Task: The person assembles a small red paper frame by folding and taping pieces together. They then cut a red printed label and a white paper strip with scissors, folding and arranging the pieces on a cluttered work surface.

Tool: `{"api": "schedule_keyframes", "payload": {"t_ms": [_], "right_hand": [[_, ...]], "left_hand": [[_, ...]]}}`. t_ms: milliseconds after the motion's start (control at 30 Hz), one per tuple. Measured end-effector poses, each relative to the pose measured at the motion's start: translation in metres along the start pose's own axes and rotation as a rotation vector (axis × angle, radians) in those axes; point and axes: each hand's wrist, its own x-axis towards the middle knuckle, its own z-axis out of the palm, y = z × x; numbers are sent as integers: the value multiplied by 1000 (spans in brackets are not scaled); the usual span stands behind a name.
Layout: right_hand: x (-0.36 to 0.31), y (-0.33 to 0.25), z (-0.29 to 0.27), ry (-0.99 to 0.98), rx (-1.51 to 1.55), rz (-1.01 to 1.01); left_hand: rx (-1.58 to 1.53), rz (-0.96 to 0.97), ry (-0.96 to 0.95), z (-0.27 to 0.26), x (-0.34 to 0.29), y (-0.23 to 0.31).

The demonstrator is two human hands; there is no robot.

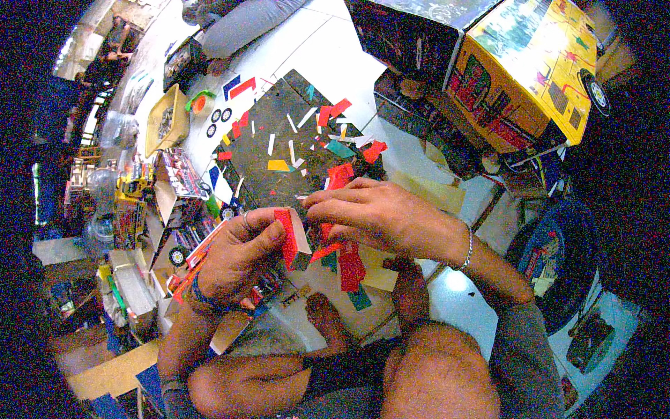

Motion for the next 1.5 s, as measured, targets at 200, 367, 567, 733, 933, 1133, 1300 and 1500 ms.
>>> {"api": "schedule_keyframes", "payload": {"t_ms": [200, 367, 567, 733, 933, 1133, 1300, 1500], "right_hand": [[-1, 1, 2, 2, 28, 69], [2, 3, 1, 1, 24, 15], [2, 2, -1, -37, -16, 0], [2, 0, -4, -54, -6, 20], [4, 0, -4, -67, 11, 6], [4, 1, -4, -54, 9, -10], [3, 3, -1, -25, 7, -5], [3, 3, -1, -8, 36, 23]], "left_hand": [[-26, 14, 8, -1, 2, -2], [-16, -1, 15, -3, 2, -1], [17, -5, 25, -3, 2, 0], [14, 0, 22, -2, 2, 0], [4, 3, 21, -1, 2, 0], [-8, 12, 14, -1, 3, -1], [-9, -2, 9, -2, 3, 0], [5, -24, 7, -3, 2, 1]]}}
